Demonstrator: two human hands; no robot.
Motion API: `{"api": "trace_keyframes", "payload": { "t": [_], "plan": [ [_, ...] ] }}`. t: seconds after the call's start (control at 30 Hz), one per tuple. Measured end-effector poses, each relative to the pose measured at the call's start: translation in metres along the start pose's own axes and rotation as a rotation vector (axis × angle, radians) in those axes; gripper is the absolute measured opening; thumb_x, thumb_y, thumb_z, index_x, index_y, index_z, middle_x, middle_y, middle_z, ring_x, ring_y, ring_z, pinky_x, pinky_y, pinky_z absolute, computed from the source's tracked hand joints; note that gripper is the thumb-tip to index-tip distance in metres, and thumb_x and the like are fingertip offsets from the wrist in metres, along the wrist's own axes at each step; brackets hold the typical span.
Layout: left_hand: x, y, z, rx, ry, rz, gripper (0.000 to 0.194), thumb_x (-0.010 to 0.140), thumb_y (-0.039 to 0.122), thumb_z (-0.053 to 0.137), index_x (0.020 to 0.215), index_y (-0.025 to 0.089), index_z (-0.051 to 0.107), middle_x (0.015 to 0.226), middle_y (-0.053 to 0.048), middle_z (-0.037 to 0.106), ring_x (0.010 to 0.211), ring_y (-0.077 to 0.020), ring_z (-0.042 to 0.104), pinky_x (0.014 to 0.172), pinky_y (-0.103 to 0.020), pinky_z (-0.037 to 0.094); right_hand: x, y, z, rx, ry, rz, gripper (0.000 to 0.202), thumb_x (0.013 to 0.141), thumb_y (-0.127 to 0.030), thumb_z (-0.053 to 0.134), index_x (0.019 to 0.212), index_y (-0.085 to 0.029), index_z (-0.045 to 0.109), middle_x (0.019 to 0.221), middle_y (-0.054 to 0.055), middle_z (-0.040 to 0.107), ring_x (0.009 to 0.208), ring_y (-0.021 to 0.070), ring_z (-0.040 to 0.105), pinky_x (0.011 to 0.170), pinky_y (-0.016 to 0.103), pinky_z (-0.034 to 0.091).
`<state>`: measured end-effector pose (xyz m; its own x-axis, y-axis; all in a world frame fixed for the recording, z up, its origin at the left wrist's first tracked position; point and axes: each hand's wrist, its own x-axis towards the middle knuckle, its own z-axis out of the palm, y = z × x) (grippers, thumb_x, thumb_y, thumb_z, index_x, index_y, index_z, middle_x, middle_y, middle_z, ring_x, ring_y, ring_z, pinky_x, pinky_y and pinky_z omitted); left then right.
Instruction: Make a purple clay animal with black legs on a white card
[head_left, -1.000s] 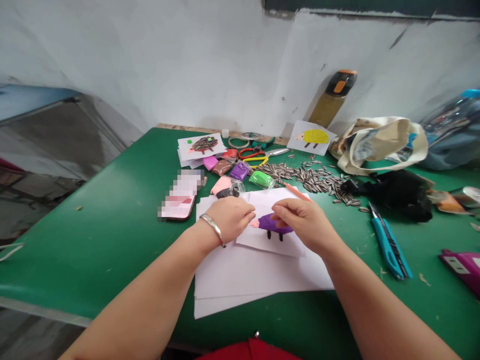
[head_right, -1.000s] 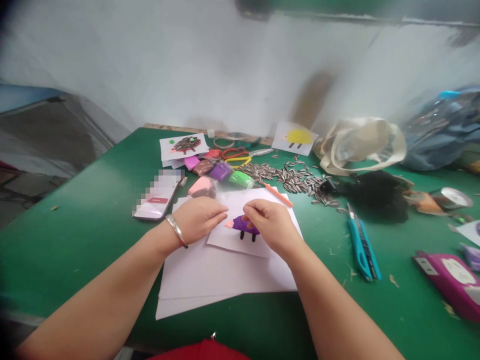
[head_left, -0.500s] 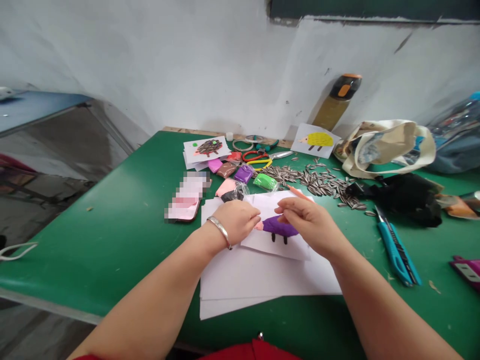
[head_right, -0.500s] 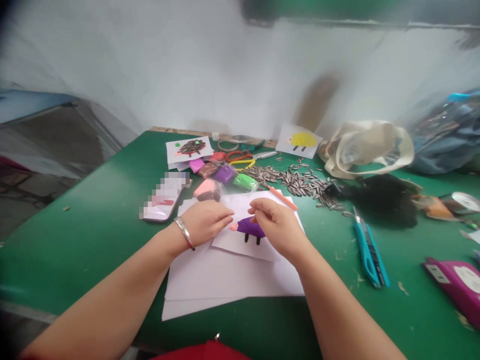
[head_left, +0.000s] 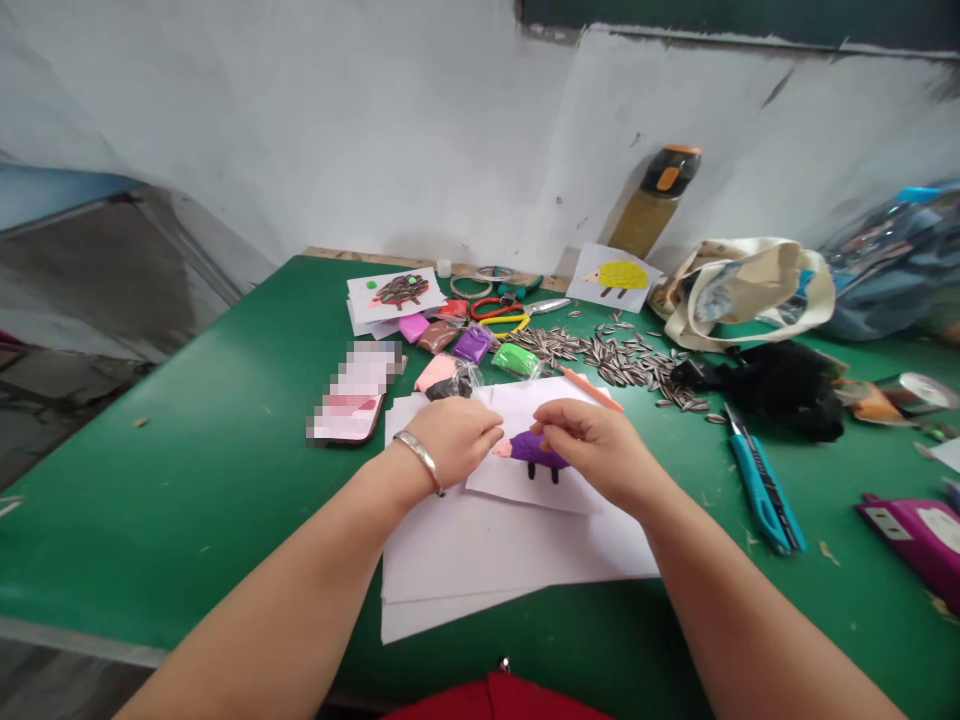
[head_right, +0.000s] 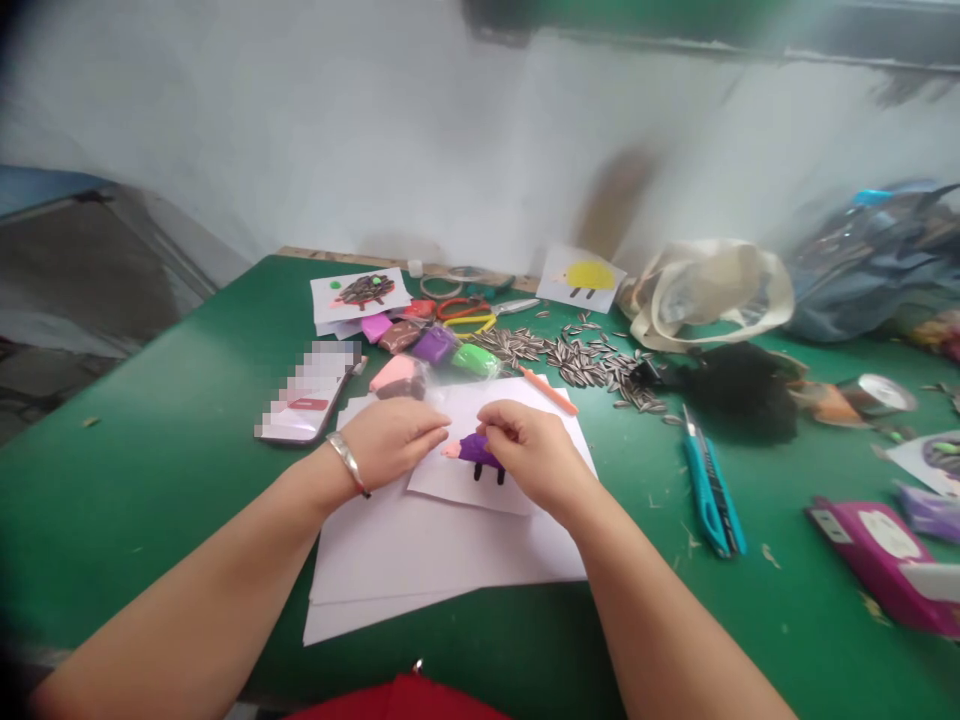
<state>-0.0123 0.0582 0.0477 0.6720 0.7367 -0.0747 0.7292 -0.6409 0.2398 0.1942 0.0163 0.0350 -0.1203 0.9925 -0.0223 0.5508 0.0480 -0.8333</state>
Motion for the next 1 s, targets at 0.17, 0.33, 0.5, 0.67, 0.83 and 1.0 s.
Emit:
{"api": "trace_keyframes", "payload": {
  "t": [0.17, 0.33, 0.5, 0.67, 0.83, 1.0],
  "plan": [
    [-0.0003, -0.0012, 0.0011, -0.017, 0.020, 0.000, 0.029, 0.094, 0.029, 0.042, 0.091, 0.019, 0.069, 0.091, -0.005, 0.072, 0.089, -0.0215, 0.064, 0.073, -0.031, 0.042, -0.0007, -0.0026, 0.0037, -0.030, -0.034, 0.014, 0.020, 0.088, -0.030, 0.048, 0.082, -0.022, 0.065, 0.077, -0.001, 0.067, 0.069, 0.0134, 0.061, 0.063, 0.026, 0.045],
    [-0.0003, -0.0013, 0.0010, -0.015, 0.021, -0.002, 0.030, 0.094, 0.029, 0.041, 0.090, 0.019, 0.070, 0.089, -0.005, 0.072, 0.087, -0.0210, 0.064, 0.072, -0.031, 0.043, -0.0014, -0.0071, 0.0054, -0.094, -0.021, 0.010, 0.021, 0.084, -0.036, 0.057, 0.068, -0.021, 0.060, 0.059, -0.004, 0.057, 0.055, 0.0108, 0.051, 0.051, 0.024, 0.037],
    [-0.0004, -0.0019, 0.0010, -0.030, 0.016, 0.001, 0.030, 0.094, 0.028, 0.041, 0.093, 0.019, 0.070, 0.091, -0.006, 0.072, 0.090, -0.0216, 0.064, 0.073, -0.031, 0.043, -0.0016, -0.0043, 0.0055, -0.104, -0.018, -0.032, 0.010, 0.083, -0.027, 0.057, 0.076, -0.022, 0.062, 0.070, -0.002, 0.065, 0.062, 0.0126, 0.056, 0.056, 0.025, 0.041],
    [-0.0002, -0.0003, -0.0005, -0.012, 0.007, 0.001, 0.032, 0.095, 0.029, 0.040, 0.084, 0.019, 0.068, 0.085, -0.005, 0.070, 0.083, -0.0202, 0.063, 0.068, -0.030, 0.041, -0.0019, -0.0027, 0.0062, -0.100, -0.014, -0.050, 0.020, 0.086, -0.023, 0.050, 0.096, -0.023, 0.068, 0.091, 0.002, 0.071, 0.081, 0.0159, 0.064, 0.070, 0.027, 0.047],
    [-0.0005, 0.0007, -0.0011, -0.024, 0.005, -0.006, 0.030, 0.094, 0.029, 0.041, 0.086, 0.019, 0.069, 0.087, -0.005, 0.070, 0.085, -0.0204, 0.063, 0.069, -0.030, 0.040, -0.0029, -0.0070, 0.0047, -0.118, -0.044, -0.009, 0.018, 0.087, -0.031, 0.053, 0.077, -0.023, 0.065, 0.069, -0.002, 0.064, 0.062, 0.0126, 0.056, 0.055, 0.024, 0.041],
    [0.0001, -0.0010, -0.0004, -0.025, 0.002, -0.005, 0.031, 0.095, 0.029, 0.041, 0.087, 0.019, 0.069, 0.087, -0.005, 0.070, 0.085, -0.0207, 0.063, 0.069, -0.030, 0.040, -0.0015, -0.0058, 0.0083, -0.164, -0.032, -0.114, 0.016, 0.085, -0.024, 0.054, 0.074, -0.022, 0.065, 0.071, -0.002, 0.064, 0.064, 0.0125, 0.056, 0.059, 0.024, 0.040]
  ]
}}
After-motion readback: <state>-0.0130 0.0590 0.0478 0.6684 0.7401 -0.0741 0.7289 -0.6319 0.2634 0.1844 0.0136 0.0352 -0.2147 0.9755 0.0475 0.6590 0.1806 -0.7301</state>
